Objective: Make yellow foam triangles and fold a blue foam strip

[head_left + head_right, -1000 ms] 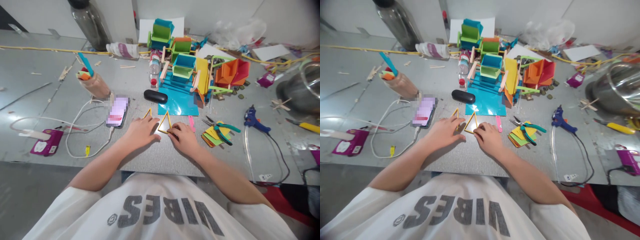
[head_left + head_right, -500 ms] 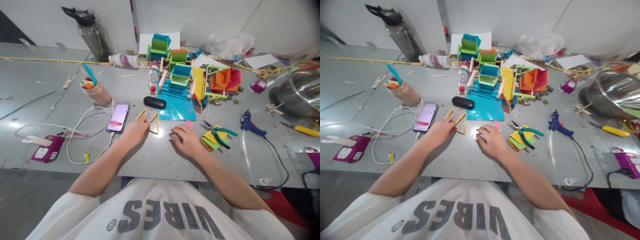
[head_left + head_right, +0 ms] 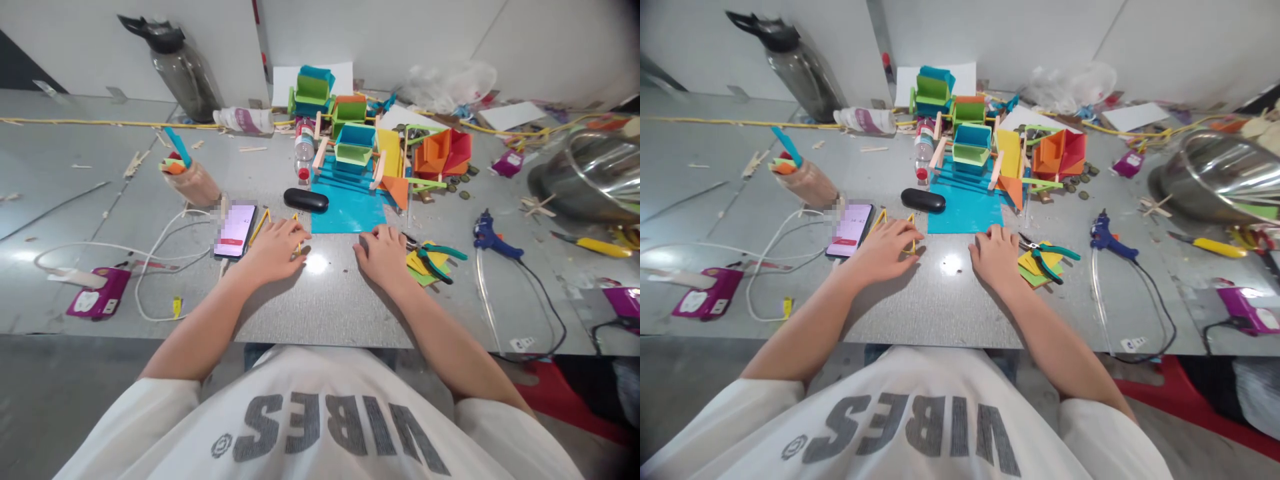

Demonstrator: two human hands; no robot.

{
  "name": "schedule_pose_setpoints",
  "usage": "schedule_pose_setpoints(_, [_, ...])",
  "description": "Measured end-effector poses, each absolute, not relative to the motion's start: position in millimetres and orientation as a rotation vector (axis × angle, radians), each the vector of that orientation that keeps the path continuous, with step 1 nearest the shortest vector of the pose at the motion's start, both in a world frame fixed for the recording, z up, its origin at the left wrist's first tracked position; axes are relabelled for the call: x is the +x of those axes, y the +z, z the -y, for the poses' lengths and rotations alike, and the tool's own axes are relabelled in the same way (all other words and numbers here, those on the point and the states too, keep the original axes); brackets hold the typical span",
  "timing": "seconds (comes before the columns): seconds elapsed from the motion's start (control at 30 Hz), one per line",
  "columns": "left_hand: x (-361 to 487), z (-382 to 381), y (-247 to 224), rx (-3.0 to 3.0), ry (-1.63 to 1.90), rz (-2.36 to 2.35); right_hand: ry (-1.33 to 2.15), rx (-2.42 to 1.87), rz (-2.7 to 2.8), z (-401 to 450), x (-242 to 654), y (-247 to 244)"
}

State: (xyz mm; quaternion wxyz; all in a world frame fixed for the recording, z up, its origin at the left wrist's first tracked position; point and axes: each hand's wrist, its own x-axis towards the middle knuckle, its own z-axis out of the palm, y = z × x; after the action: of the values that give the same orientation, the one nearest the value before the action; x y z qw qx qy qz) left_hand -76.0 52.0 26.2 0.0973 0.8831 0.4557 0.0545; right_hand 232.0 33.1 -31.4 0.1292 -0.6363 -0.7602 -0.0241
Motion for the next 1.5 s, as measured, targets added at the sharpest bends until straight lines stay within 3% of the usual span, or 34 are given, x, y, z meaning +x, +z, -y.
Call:
schedule_pose_setpoints(0.2, [-11, -75, 16, 2.694, 0.211, -1.189, -0.064, -1.845, 2.203, -33, 232, -33])
schedule_pose_setpoints(0.43, [38, -106, -9, 2.756, 0.255, -1.34, -0.03, -1.877, 2.13, -33, 233, -29])
schedule_pose_setpoints(0.7, [35, -124, -13, 2.29, 0.49, -1.516, 0.192, -1.8, 2.052, -38, 232, -34])
schedule_pose_setpoints(1.03, [33, -143, -9, 1.699, 0.807, -1.415, 0.887, -1.628, 1.512, -72, 214, -34])
schedule_pose_setpoints(1.37, [36, -147, -11, 1.469, 0.787, -1.334, 0.915, -1.468, 1.293, -77, 209, -62])
schedule_pose_setpoints(1.5, [32, -144, -15, 1.721, 0.842, -1.397, 0.966, -1.409, 1.205, -79, 210, -60])
